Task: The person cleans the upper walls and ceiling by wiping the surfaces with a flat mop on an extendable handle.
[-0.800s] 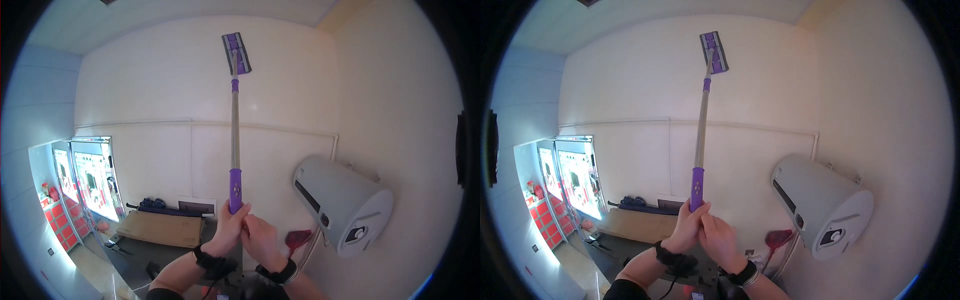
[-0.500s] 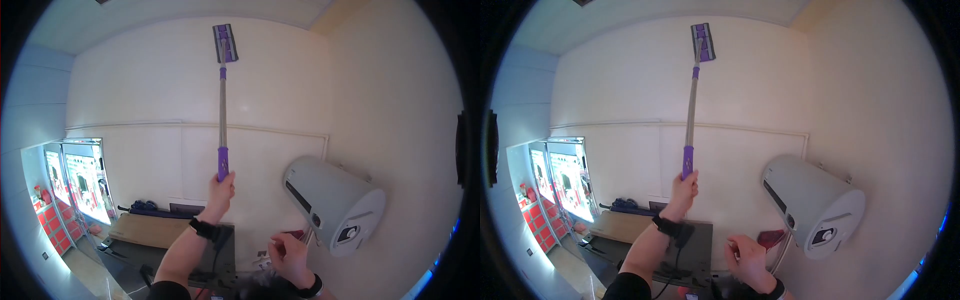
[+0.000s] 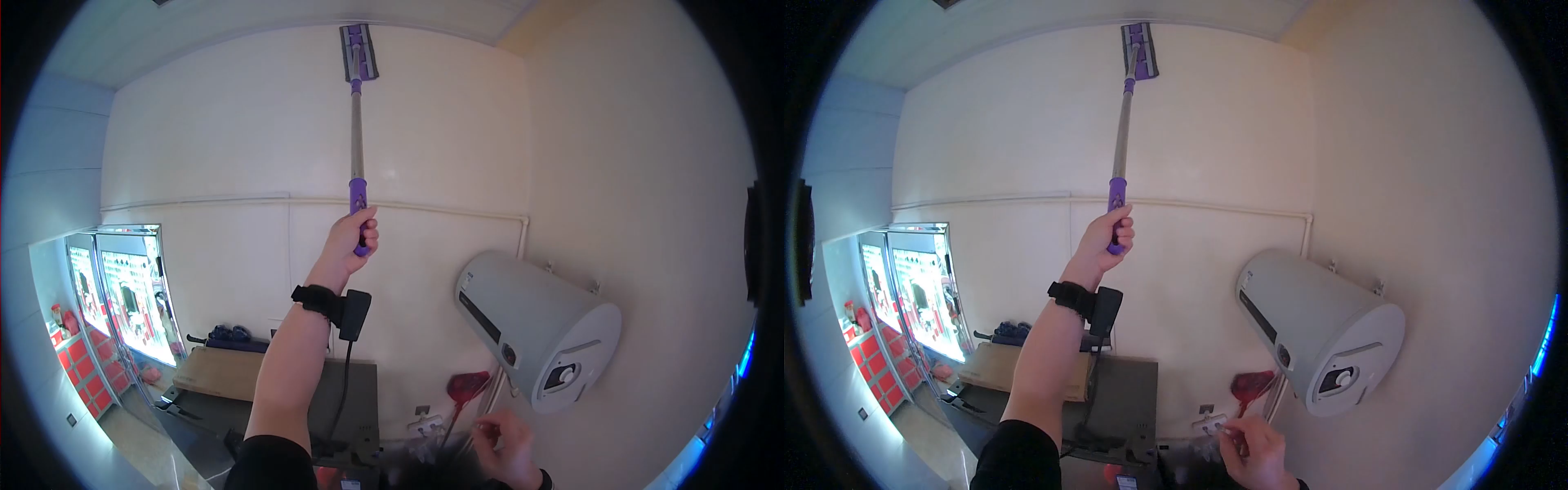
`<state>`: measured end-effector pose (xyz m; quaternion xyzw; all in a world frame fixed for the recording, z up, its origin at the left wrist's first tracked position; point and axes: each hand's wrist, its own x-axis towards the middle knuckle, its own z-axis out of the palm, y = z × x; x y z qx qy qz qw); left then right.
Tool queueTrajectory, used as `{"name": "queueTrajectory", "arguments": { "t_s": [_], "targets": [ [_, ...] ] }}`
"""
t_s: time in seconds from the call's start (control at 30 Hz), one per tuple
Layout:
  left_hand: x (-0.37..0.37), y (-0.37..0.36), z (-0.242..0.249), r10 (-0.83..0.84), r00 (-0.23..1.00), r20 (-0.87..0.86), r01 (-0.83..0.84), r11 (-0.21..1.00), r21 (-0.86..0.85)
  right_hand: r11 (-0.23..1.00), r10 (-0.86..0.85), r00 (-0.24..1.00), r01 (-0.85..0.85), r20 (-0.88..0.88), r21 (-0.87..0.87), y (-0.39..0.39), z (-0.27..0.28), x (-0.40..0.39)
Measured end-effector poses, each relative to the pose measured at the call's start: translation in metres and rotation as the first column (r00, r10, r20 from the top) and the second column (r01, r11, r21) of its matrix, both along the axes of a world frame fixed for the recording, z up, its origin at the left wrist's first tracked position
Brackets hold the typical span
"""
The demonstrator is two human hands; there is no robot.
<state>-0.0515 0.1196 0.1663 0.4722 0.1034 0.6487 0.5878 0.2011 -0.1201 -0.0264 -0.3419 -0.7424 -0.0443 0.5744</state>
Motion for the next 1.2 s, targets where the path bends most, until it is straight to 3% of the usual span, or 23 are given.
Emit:
{"name": "queueTrajectory", "arguments": {
  "t_s": [0.03,0.13,0.2,0.27,0.4,0.6,0.77,0.9,1.0,1.2],
  "targets": [
    [0.002,0.002,0.007,-0.127,0.992,0.022,0.127,0.992,-0.008,1.0,-0.028,0.999,0.028,0.032,0.008,-0.003,0.001,0.001],
    [0.026,0.0,0.019,-0.15,0.988,0.029,0.148,0.986,0.075,0.999,-0.049,0.995,0.046,0.09,0.026,-0.009,0.002,0.006],
    [0.034,-0.005,0.02,-0.137,0.988,0.075,0.133,0.989,0.061,0.999,-0.034,0.992,0.031,0.122,0.031,-0.015,0.0,0.01],
    [0.034,-0.007,0.016,-0.123,0.984,0.132,0.119,0.992,0.032,0.989,-0.13,0.982,0.118,0.141,0.086,-0.026,-0.007,0.017],
    [0.029,-0.004,0.007,-0.134,0.981,0.142,0.133,0.991,0.023,0.996,-0.085,0.993,0.082,0.086,0.029,-0.059,0.004,0.035],
    [0.002,-0.001,-0.017,-0.071,0.988,0.135,0.069,0.997,0.019,0.956,-0.278,0.958,0.283,0.075,-0.081,-0.105,-0.014,0.079],
    [-0.028,-0.01,-0.044,-0.026,0.987,0.159,0.03,0.999,-0.025,0.814,-0.532,0.846,0.525,0.045,-0.246,-0.138,-0.034,0.115],
    [-0.057,-0.007,-0.058,0.066,0.992,0.111,-0.061,0.997,-0.041,0.761,-0.624,0.781,0.603,-0.016,-0.241,-0.157,-0.049,0.138],
    [-0.069,-0.012,-0.057,0.092,0.988,0.126,-0.082,0.994,-0.078,0.722,-0.675,0.729,0.621,-0.112,-0.305,-0.165,-0.057,0.148],
    [-0.074,0.003,-0.024,0.063,0.984,0.167,-0.057,0.998,-0.039,0.593,-0.795,0.6,0.737,-0.09,-0.324,-0.173,-0.045,0.142]
  ]
}}
